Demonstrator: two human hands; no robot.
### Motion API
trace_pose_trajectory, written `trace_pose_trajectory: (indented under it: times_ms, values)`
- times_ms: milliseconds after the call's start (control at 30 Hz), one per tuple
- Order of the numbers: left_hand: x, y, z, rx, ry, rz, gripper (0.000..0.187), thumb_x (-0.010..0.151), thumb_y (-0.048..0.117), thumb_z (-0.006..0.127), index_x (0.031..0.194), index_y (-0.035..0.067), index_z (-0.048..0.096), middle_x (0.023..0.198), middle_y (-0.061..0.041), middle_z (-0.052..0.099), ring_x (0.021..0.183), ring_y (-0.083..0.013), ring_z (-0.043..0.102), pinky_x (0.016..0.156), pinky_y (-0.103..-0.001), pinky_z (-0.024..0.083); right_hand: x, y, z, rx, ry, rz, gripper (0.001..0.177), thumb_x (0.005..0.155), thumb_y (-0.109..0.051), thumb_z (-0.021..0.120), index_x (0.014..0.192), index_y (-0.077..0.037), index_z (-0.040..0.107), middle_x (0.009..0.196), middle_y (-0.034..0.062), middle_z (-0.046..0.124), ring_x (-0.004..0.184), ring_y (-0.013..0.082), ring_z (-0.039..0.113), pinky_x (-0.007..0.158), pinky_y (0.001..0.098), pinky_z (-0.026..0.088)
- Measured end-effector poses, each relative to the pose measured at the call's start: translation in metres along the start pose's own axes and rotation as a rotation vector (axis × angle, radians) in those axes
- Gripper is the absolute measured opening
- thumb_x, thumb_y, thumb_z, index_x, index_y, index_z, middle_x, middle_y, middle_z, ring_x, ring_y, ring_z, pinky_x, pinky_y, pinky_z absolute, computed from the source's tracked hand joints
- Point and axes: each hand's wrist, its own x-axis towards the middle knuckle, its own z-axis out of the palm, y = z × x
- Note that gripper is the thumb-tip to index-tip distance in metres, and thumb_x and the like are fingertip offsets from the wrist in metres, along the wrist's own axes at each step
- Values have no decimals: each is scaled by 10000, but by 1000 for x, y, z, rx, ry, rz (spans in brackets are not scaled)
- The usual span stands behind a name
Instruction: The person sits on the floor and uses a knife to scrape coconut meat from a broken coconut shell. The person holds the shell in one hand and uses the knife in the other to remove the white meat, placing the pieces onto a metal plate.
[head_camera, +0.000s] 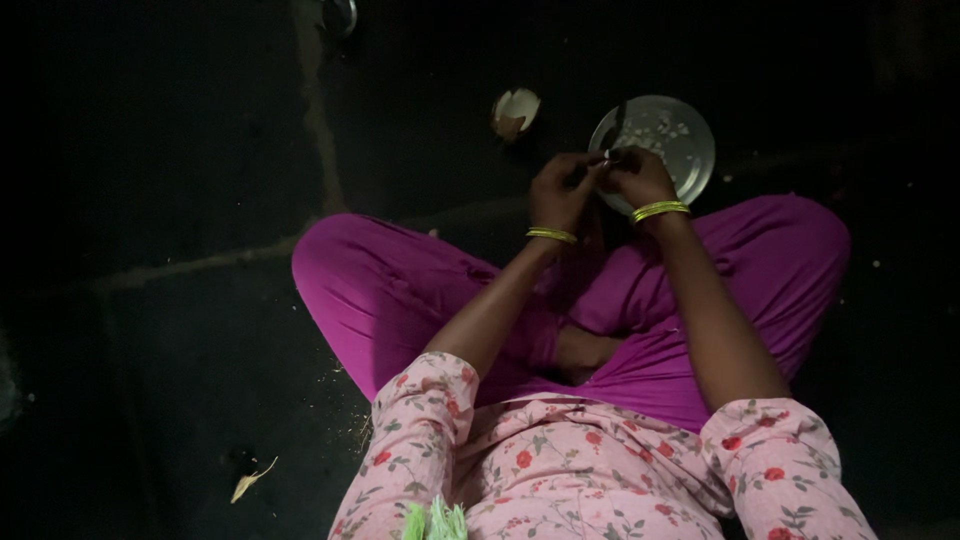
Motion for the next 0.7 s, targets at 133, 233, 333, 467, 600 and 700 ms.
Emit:
trace_pose_trajectory:
  times_ms: [133,233,333,467,600,700]
  values:
    - [0,11,-1,-4,-19,-84,253,893,273,796,1087,112,793,1059,-77,763,945,-207,765,819,-325,595,-11,-11,-12,154,-72,-6,332,914,-75,659,1235,13,657,1164,102,722,1051,205,720,929,316,597]
    - [2,14,-3,49,-9,-37,250,907,267,781,1099,107,795,1061,-78,764,942,-211,760,813,-325,593,-12,-13,-19,228,-128,-1,311,916,-66,638,1217,5,676,1133,89,719,1032,180,706,934,306,590]
    - [2,11,-2,40,-8,-23,244,922,270,772,1093,97,788,1050,-79,768,919,-205,767,804,-318,599,-14,-13,-21,285,-180,-1,289,942,-104,646,1214,-14,684,1100,78,714,1000,170,691,913,307,581]
    - [-3,17,-5,-29,-36,-13,215,970,248,733,1105,87,779,1063,-84,759,969,-205,762,833,-311,593,-27,-29,-23,268,-187,42,295,975,-218,693,1208,-37,698,1095,56,720,1016,152,687,936,291,574]
    - [-13,29,-11,27,-37,105,197,961,221,745,1099,85,774,1102,-87,756,1004,-230,751,859,-339,589,-37,-40,-27,234,-178,69,339,926,-282,762,1167,-47,717,1112,51,731,1020,153,697,907,302,571]
    - [-20,36,-14,38,-129,14,205,961,211,700,1129,137,790,1147,-77,728,1001,-239,745,828,-351,598,-35,-32,-34,130,-124,91,281,916,-265,776,1124,-78,745,1066,43,748,975,148,714,875,296,582]
